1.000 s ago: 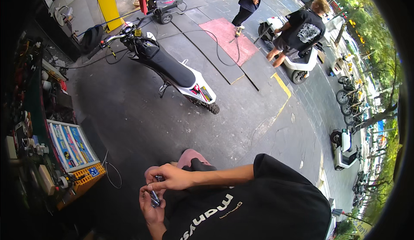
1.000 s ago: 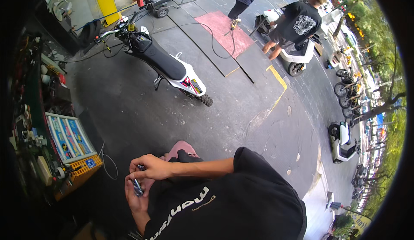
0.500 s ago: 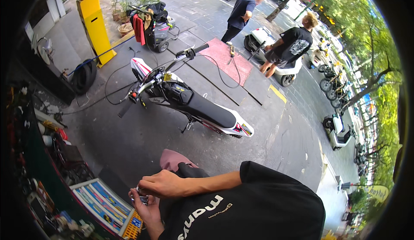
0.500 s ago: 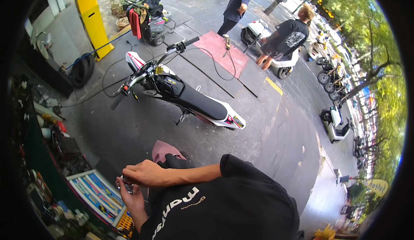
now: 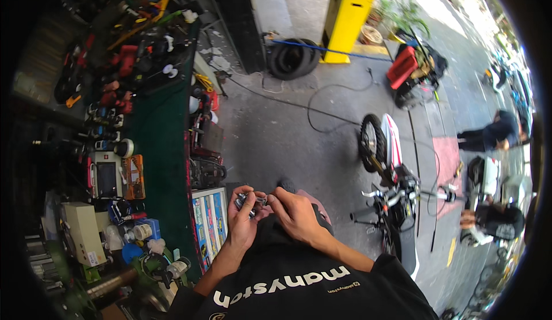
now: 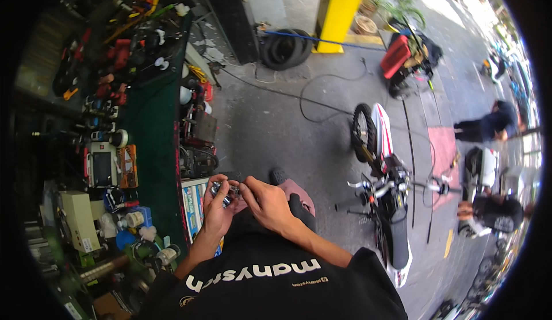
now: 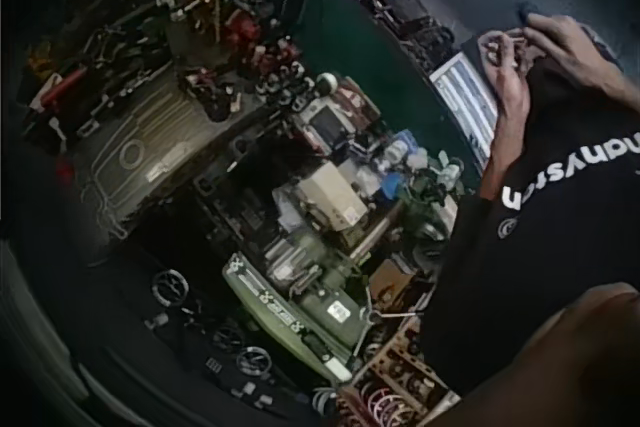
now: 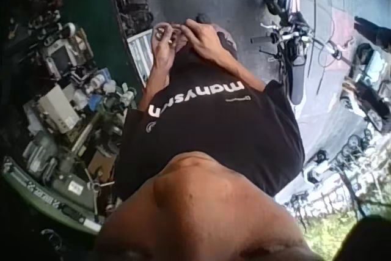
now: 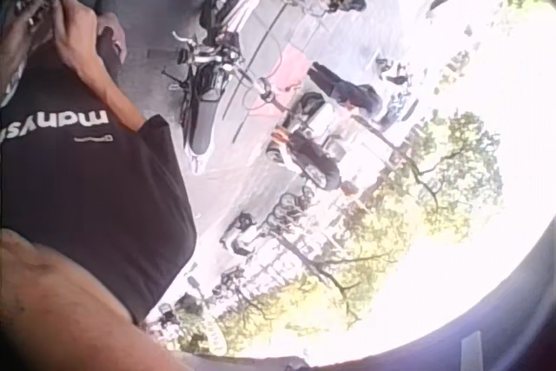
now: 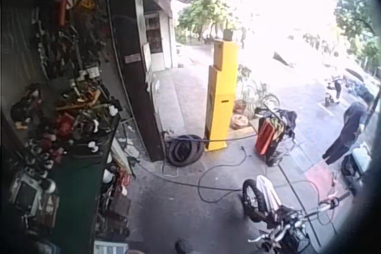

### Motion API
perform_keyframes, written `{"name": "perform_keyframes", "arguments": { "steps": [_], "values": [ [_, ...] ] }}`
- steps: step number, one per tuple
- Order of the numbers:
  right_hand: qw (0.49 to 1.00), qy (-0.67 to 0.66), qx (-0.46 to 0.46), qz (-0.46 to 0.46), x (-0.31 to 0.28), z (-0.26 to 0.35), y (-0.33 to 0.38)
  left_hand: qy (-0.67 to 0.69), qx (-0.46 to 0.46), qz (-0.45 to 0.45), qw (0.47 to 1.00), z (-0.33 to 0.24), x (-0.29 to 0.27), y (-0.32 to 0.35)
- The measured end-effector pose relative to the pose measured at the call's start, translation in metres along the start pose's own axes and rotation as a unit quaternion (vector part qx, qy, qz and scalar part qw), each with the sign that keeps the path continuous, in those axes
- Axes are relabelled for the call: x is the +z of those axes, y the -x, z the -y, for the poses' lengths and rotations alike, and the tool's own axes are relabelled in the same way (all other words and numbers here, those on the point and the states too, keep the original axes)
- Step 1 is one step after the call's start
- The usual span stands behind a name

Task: The person drills holes in a white wall, retrieves metal wall anchors and a hammer, then hammers the anchors into the pre-drilled holes. The person moves between a workshop area and the wall, handling tools and anchors throughout.

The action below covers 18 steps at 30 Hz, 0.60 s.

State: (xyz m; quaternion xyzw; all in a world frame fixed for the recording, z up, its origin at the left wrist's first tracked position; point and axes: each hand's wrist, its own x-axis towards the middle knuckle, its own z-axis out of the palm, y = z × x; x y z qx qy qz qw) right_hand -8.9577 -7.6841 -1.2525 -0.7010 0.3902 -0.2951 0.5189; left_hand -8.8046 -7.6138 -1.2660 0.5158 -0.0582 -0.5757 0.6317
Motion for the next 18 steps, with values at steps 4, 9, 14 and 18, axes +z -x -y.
{"name": "perform_keyframes", "arguments": {
  "steps": [4,9,14,18],
  "values": [
    [0.964,0.165,-0.199,0.055,0.006,0.050,-0.111,0.157,-0.023,0.023,0.987,-0.037,-0.015,-0.089],
    [0.888,0.340,-0.276,0.141,0.068,-0.018,-0.237,0.159,-0.046,0.042,0.985,-0.097,-0.009,-0.242],
    [0.813,0.349,-0.350,0.308,0.069,0.086,-0.371,0.102,0.013,0.006,0.995,-0.225,-0.042,-0.348],
    [0.873,0.174,-0.433,0.144,0.105,0.071,-0.548,0.052,0.049,0.028,0.997,-0.322,-0.052,-0.413]
  ]
}}
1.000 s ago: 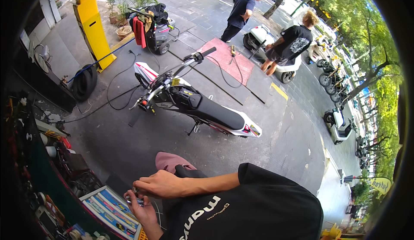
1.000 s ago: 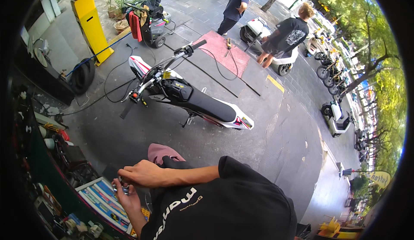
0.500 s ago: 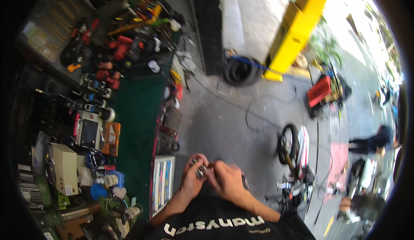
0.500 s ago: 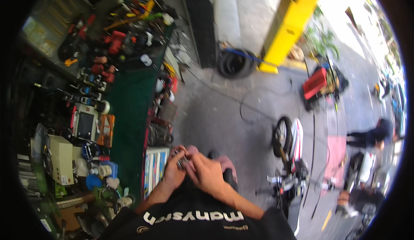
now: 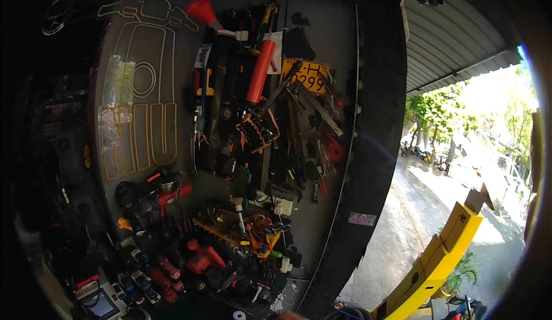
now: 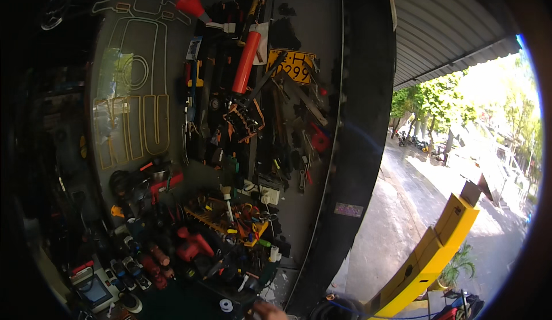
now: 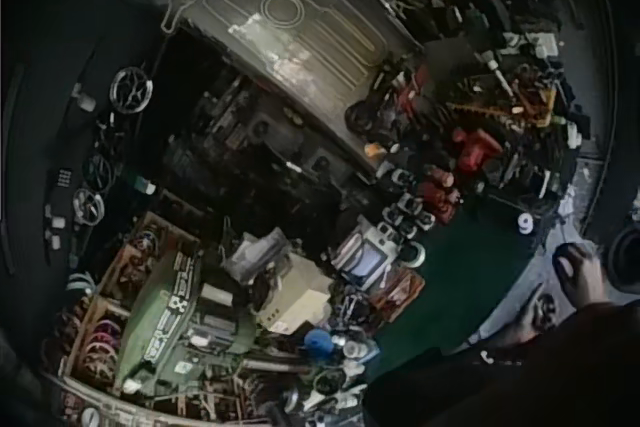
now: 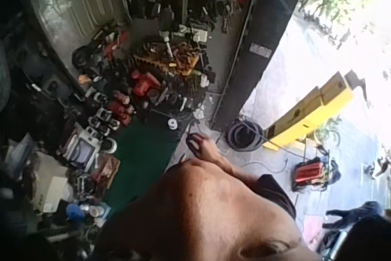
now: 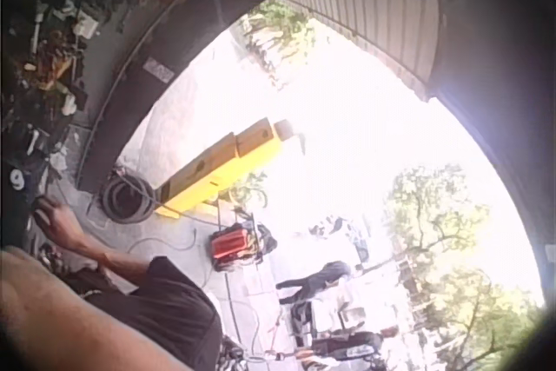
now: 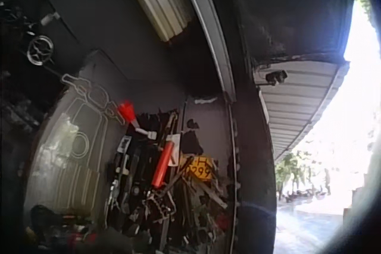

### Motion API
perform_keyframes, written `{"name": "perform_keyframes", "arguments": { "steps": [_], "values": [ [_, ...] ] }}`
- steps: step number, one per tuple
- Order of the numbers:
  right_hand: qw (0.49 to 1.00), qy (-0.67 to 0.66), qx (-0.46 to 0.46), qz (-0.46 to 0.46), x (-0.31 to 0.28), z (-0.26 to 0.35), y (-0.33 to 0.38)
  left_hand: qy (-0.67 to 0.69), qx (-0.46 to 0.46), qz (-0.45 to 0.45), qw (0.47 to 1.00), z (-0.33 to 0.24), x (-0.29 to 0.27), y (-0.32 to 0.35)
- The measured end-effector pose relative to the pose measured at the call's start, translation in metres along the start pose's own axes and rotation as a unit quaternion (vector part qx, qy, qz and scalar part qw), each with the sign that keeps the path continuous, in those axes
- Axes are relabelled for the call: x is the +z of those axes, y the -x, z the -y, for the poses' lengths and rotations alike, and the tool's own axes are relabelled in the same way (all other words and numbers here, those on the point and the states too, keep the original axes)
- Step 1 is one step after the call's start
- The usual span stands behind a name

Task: The person drills holes in a white wall, retrieves metal wall anchors and a hammer, then hammers the anchors into the pre-drilled holes. The person moves between a workshop area and the wall, handling tools and anchors throughout.

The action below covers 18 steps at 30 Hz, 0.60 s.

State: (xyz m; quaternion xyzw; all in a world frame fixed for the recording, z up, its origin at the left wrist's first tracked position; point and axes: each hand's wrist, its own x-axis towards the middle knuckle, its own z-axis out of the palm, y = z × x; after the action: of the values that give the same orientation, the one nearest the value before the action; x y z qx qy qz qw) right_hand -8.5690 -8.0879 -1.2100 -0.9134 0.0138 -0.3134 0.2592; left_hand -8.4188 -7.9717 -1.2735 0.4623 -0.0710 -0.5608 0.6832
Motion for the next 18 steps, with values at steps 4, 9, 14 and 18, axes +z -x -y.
{"name": "perform_keyframes", "arguments": {
  "steps": [4,9,14,18],
  "values": [
    [0.931,-0.364,0.016,-0.016,-0.099,-0.045,-0.326,-0.011,0.038,-0.048,0.998,-0.063,-0.028,-0.042],
    [0.813,-0.577,-0.049,-0.059,-0.192,-0.035,-0.683,-0.020,0.052,-0.063,0.996,-0.113,-0.049,-0.085],
    [0.569,-0.817,-0.017,-0.091,-0.224,-0.036,-0.870,-0.006,0.086,-0.139,0.987,-0.156,-0.066,-0.093],
    [0.468,-0.879,-0.078,-0.049,-0.220,-0.015,-0.927,0.025,0.118,-0.212,0.970,-0.174,-0.076,-0.083]
  ]
}}
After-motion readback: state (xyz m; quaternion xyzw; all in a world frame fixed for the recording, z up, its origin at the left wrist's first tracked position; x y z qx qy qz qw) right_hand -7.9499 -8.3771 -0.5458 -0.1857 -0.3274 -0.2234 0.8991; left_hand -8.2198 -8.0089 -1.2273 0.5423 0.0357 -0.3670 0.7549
